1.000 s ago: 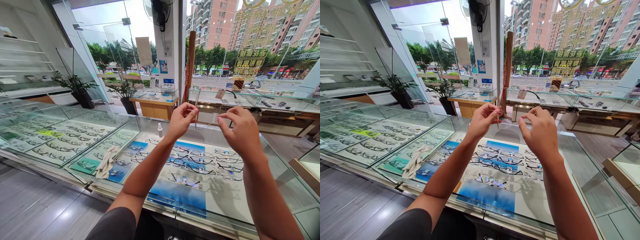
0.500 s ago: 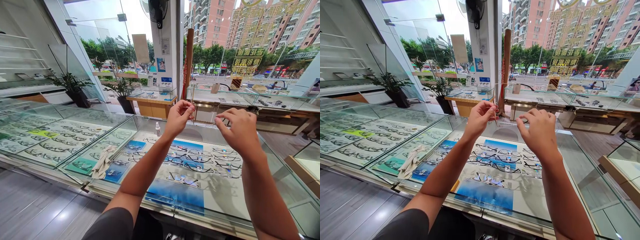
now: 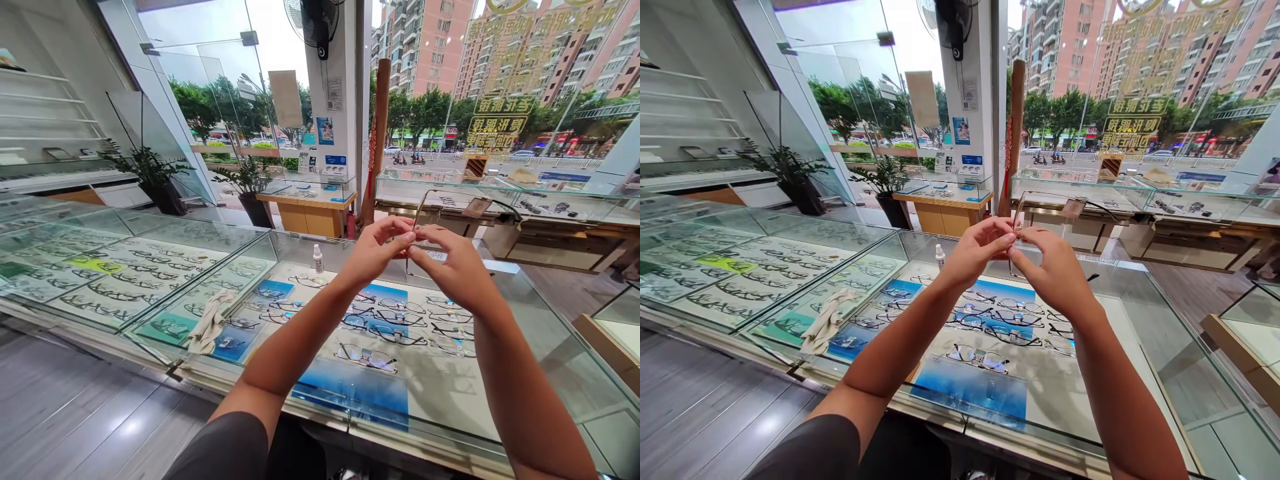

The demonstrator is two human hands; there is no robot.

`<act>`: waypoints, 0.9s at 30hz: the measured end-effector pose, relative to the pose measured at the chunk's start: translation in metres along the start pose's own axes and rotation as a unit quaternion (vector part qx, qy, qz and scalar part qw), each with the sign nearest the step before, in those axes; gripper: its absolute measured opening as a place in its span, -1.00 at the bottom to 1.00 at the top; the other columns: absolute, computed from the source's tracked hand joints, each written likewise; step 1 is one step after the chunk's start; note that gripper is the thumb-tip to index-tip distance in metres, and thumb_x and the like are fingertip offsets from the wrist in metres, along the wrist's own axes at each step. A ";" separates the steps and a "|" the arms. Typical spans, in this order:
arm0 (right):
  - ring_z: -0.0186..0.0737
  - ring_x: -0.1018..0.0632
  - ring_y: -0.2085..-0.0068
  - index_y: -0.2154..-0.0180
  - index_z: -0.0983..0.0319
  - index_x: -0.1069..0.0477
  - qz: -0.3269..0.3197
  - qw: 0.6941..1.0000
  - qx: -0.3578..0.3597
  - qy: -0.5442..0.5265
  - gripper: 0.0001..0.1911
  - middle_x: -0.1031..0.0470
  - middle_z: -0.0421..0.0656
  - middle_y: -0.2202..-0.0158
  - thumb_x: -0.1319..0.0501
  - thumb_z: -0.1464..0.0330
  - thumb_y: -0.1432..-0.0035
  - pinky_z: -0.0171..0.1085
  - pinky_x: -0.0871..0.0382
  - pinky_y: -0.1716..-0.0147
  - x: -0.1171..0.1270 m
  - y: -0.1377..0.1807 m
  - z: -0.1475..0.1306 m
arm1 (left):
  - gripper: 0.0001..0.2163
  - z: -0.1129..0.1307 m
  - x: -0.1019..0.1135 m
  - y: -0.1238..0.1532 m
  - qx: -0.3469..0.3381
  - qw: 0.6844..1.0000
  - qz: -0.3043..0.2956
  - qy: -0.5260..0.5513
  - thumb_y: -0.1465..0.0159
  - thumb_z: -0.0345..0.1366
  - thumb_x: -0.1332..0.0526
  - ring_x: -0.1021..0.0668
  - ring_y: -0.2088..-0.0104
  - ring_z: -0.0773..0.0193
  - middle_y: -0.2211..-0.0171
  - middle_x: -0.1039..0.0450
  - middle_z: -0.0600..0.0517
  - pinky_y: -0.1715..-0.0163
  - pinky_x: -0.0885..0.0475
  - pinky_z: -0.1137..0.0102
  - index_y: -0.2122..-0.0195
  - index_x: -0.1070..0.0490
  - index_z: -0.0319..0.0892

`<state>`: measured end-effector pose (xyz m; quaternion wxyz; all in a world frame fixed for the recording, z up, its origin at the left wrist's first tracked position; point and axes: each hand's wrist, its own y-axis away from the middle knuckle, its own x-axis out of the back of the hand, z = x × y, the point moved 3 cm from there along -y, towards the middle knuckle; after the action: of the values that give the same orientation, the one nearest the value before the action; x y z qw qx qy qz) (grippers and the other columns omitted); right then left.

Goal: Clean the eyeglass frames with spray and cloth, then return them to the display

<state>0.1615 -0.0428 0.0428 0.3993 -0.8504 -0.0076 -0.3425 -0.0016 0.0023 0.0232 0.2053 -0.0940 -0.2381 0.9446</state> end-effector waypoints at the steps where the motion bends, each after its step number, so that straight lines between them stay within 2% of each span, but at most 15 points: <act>1: 0.02 -0.66 -0.01 0.03 0.12 -0.64 0.005 1.000 0.001 -0.006 -0.75 -0.71 -0.06 -0.02 -0.26 0.19 -0.39 -0.04 -0.50 0.01 0.000 0.000 -0.002 | -0.67 0.002 0.000 0.001 0.004 1.000 0.000 0.006 -0.21 -0.04 -0.51 -0.63 -0.01 0.20 -0.21 -0.47 -0.11 0.21 -0.65 0.42 0.26 -0.49 -0.16; 6: 0.01 -0.67 0.02 0.07 0.12 -0.66 0.027 0.999 0.006 -0.022 -0.76 -0.73 -0.07 0.03 -0.25 0.21 -0.39 -0.03 -0.50 0.00 -0.002 0.003 -0.010 | -0.72 0.011 -0.002 0.009 0.009 1.000 0.003 0.006 -0.26 -0.08 -0.48 -0.66 -0.03 0.15 -0.19 -0.53 -0.09 0.16 -0.67 0.34 0.28 -0.49 -0.15; 9: 0.01 -0.69 0.03 0.13 0.14 -0.66 0.033 0.999 0.008 -0.024 -0.75 -0.74 -0.06 0.08 -0.24 0.20 -0.40 0.00 -0.49 -0.03 -0.004 0.005 -0.015 | -0.77 0.015 0.000 0.021 -0.001 1.000 -0.001 -0.029 -0.34 -0.07 -0.41 -0.65 -0.12 0.09 -0.19 -0.56 -0.10 0.01 -0.66 0.25 0.22 -0.55 -0.13; 12: 0.04 -0.69 0.03 0.15 0.16 -0.66 0.036 0.999 0.007 -0.015 -0.76 -0.75 -0.05 0.09 -0.26 0.20 -0.38 0.03 -0.48 -0.05 -0.006 0.007 -0.018 | -0.78 0.023 0.009 0.042 -0.027 0.995 0.002 -0.094 -0.37 -0.10 -0.39 -0.58 -0.24 0.07 -0.22 -0.56 -0.11 -0.17 -0.58 0.20 0.05 -0.63 -0.07; 15: 0.05 -0.69 0.00 0.15 0.14 -0.67 0.026 1.000 0.005 -0.007 -0.77 -0.75 -0.07 0.05 -0.26 0.21 -0.38 0.04 -0.48 -0.08 -0.007 0.008 -0.020 | -0.74 0.033 0.029 0.068 -0.040 0.987 0.030 -0.153 -0.38 -0.11 -0.38 -0.58 -0.24 0.08 -0.23 -0.56 -0.12 -0.19 -0.55 0.20 -0.03 -0.61 -0.05; 18: 0.04 -0.70 0.01 0.18 0.13 -0.67 0.029 1.000 -0.001 0.000 -0.77 -0.76 -0.09 0.07 -0.25 0.21 -0.37 0.02 -0.49 -0.05 -0.005 0.010 -0.020 | -0.76 0.043 0.067 0.093 -0.042 0.967 0.103 -0.231 -0.39 -0.08 -0.35 -0.61 -0.18 0.09 -0.19 -0.58 -0.14 -0.15 -0.54 0.22 0.05 -0.60 -0.10; 20: 0.04 -0.71 0.03 0.21 0.13 -0.67 0.037 0.999 -0.002 0.007 -0.77 -0.76 -0.10 0.10 -0.25 0.21 -0.37 0.00 -0.50 -0.01 -0.002 0.010 -0.020 | -0.75 0.046 0.103 0.111 -0.031 0.941 0.162 -0.294 -0.38 -0.07 -0.33 -0.62 -0.13 0.10 -0.13 -0.61 -0.12 -0.13 -0.52 0.22 0.07 -0.58 -0.11; 22: 0.04 -0.71 0.05 0.23 0.13 -0.67 0.042 0.999 0.000 0.019 -0.76 -0.76 -0.09 0.12 -0.24 0.21 -0.37 -0.02 -0.49 0.02 0.001 0.011 -0.020 | -0.75 0.046 0.147 0.132 -0.007 0.900 0.228 -0.372 -0.40 -0.07 -0.27 -0.64 -0.06 0.10 -0.05 -0.64 -0.10 -0.09 -0.52 0.23 0.07 -0.57 -0.12; 25: 0.03 -0.70 0.06 0.22 0.12 -0.67 0.041 0.998 0.006 0.036 -0.75 -0.76 -0.09 0.12 -0.23 0.19 -0.37 -0.05 -0.47 0.05 0.006 0.012 -0.019 | -0.75 0.038 0.216 0.170 0.074 0.778 0.320 -0.536 -0.39 -0.12 -0.20 -0.65 0.05 0.07 0.00 -0.65 -0.09 0.02 -0.50 0.25 0.09 -0.57 -0.13; 27: 0.02 -0.70 0.06 0.21 0.12 -0.66 0.036 0.998 0.007 0.042 -0.74 -0.76 -0.09 0.11 -0.23 0.17 -0.38 -0.06 -0.46 0.06 0.007 0.013 -0.018 | -0.76 0.027 0.255 0.193 0.167 0.705 0.354 -0.591 -0.37 -0.17 -0.16 -0.65 0.10 0.10 0.04 -0.66 -0.07 0.06 -0.48 0.30 0.11 -0.56 -0.13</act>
<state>0.1599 -0.0658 0.0468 0.4173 -0.8321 0.0376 -0.3633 -0.3047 -0.0535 -0.0679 -0.3147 0.4418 -0.0979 0.8344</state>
